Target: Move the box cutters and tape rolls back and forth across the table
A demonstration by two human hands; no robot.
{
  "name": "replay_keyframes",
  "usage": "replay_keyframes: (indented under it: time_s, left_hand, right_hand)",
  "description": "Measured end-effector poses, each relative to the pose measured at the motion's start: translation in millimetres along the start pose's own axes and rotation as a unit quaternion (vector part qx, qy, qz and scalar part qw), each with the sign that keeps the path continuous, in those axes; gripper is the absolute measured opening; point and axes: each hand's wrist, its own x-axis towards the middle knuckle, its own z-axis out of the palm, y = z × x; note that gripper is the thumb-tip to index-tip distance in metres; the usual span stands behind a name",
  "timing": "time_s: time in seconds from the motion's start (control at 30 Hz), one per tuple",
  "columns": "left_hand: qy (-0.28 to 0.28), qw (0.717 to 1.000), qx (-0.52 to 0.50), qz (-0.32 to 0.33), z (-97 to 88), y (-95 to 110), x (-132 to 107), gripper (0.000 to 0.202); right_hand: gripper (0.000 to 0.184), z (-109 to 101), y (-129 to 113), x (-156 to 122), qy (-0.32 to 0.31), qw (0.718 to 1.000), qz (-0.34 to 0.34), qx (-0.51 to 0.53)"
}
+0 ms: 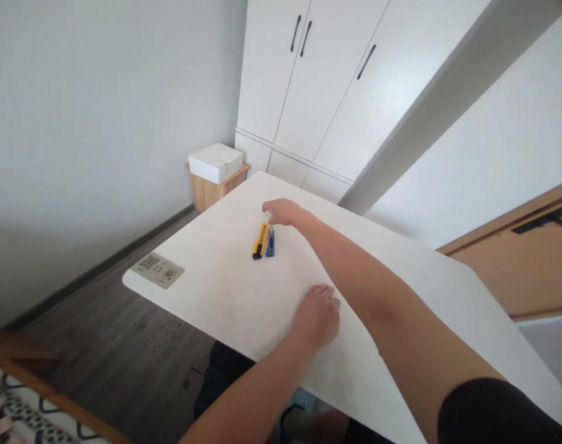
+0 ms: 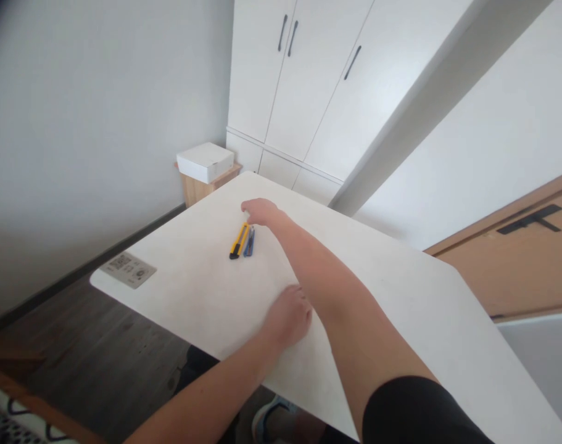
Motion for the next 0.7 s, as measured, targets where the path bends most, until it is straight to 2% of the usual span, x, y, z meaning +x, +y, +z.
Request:
replay_keyframes:
  time_s: [0.1, 0.2, 0.3, 0.37, 0.43, 0.5, 0.7]
  left_hand:
    - [-0.013, 1.0, 0.005, -0.017, -4.5, 1, 0, 0.026]
    - [-0.025, 0.999, 0.016, -0.014, -6.4, 1, 1, 0.027]
    - [-0.022, 0.999, 0.034, 0.001, -7.3, 1, 1, 0.027]
    - [-0.02, 0.999, 0.047, 0.011, -7.5, 1, 1, 0.027]
    - [-0.017, 0.998, 0.056, 0.02, -7.3, 0, 2, 0.028]
    - [-0.014, 0.998, 0.061, 0.024, -7.1, -1, 2, 0.029]
    - [-0.02, 0.997, 0.071, 0.023, -9.3, -1, 1, 0.033]
  right_hand:
    - [0.049, 8, 42, -82, -0.015, 0.998, 0.064, -0.002]
    - [0.047, 34, 75, -182, -0.066, 0.984, 0.164, 0.001]
    - [0.045, 68, 84, -269, -0.103, 0.966, 0.235, 0.031]
    - [0.046, 87, 80, -308, -0.107, 0.961, 0.248, 0.054]
    - [0.047, 100, 74, -330, -0.102, 0.962, 0.243, 0.07]
    - [0.047, 107, 71, -338, -0.095, 0.965, 0.232, 0.074]
    - [0.047, 115, 81, -320, -0.09, 0.974, 0.202, 0.057]
